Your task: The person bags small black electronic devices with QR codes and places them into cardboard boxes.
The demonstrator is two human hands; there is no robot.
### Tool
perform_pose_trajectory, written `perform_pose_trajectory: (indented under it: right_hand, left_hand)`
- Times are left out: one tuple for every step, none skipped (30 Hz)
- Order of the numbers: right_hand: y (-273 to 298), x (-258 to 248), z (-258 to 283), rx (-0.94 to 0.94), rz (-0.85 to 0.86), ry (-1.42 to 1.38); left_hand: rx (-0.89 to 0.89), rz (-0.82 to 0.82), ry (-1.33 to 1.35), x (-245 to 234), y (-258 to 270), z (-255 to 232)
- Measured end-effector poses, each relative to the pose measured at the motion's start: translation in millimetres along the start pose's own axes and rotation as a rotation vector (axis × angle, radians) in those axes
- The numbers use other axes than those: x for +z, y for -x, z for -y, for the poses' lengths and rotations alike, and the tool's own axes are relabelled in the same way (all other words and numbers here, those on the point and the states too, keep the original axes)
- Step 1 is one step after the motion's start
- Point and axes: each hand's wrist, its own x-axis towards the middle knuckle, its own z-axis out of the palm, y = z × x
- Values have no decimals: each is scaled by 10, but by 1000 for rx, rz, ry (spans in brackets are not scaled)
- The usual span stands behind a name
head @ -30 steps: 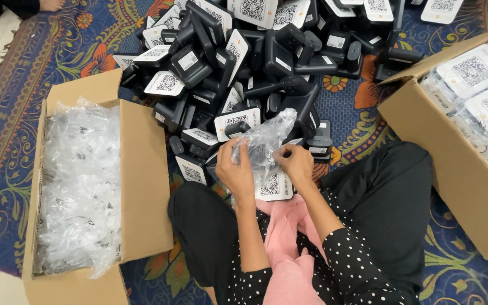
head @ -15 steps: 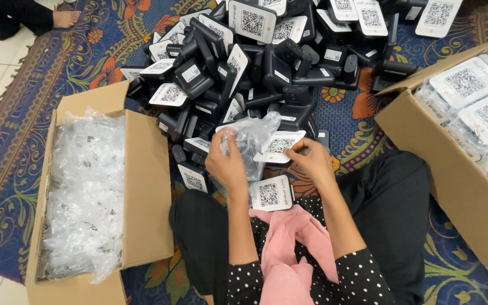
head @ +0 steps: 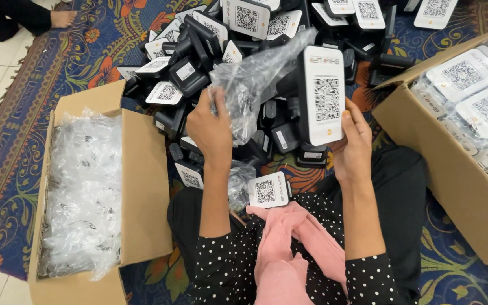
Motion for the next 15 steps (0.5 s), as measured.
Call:
perform_pose_trajectory:
  right_hand:
    - [-2, -27, 4, -3, 0, 0]
    - [3, -51, 4, 4, 30, -84]
    - [9, -76, 2, 12, 61, -168]
    - [26, -42, 14, 12, 59, -168]
    - [43, -8, 26, 29, 91, -188]
    - [51, 28, 40, 44, 125, -208]
    - [59, 28, 12, 43, 124, -208]
    - [71, 32, -21, 61, 146, -190]
    - [82, 37, -54, 79, 169, -171]
    - [88, 28, -90, 79, 168, -172]
    - [95, 19, -126, 99, 177, -146]
    - [97, 8, -160, 120, 187, -120]
    - [94, 31, -147, 120, 187, -120]
    - [102, 51, -135, 130, 210, -41]
    - [109, 72, -124, 141, 233, 38]
  left_hand:
    - [2, 0, 2, 34, -14, -8]
    - [14, 23, 9, 60, -21, -11]
    - [26, 46, 16, 86, -28, -13]
    - [26, 48, 16, 117, -25, -8]
    - [50, 59, 28, 149, -22, -3]
    - [75, 70, 41, 184, -28, -1]
    - [76, 70, 42, 193, -28, -22]
    - [81, 127, 85, 198, -28, -40]
    - [86, 183, 129, 201, -29, -56]
    - [86, 184, 128, 196, -51, -81]
    - [65, 230, 175, 192, -74, -106]
    - [44, 275, 223, 190, -97, -131]
    - [44, 276, 222, 93, -151, -250]
    - [-115, 386, 301, -7, -196, -366]
    - [-275, 495, 379, -106, -242, -481]
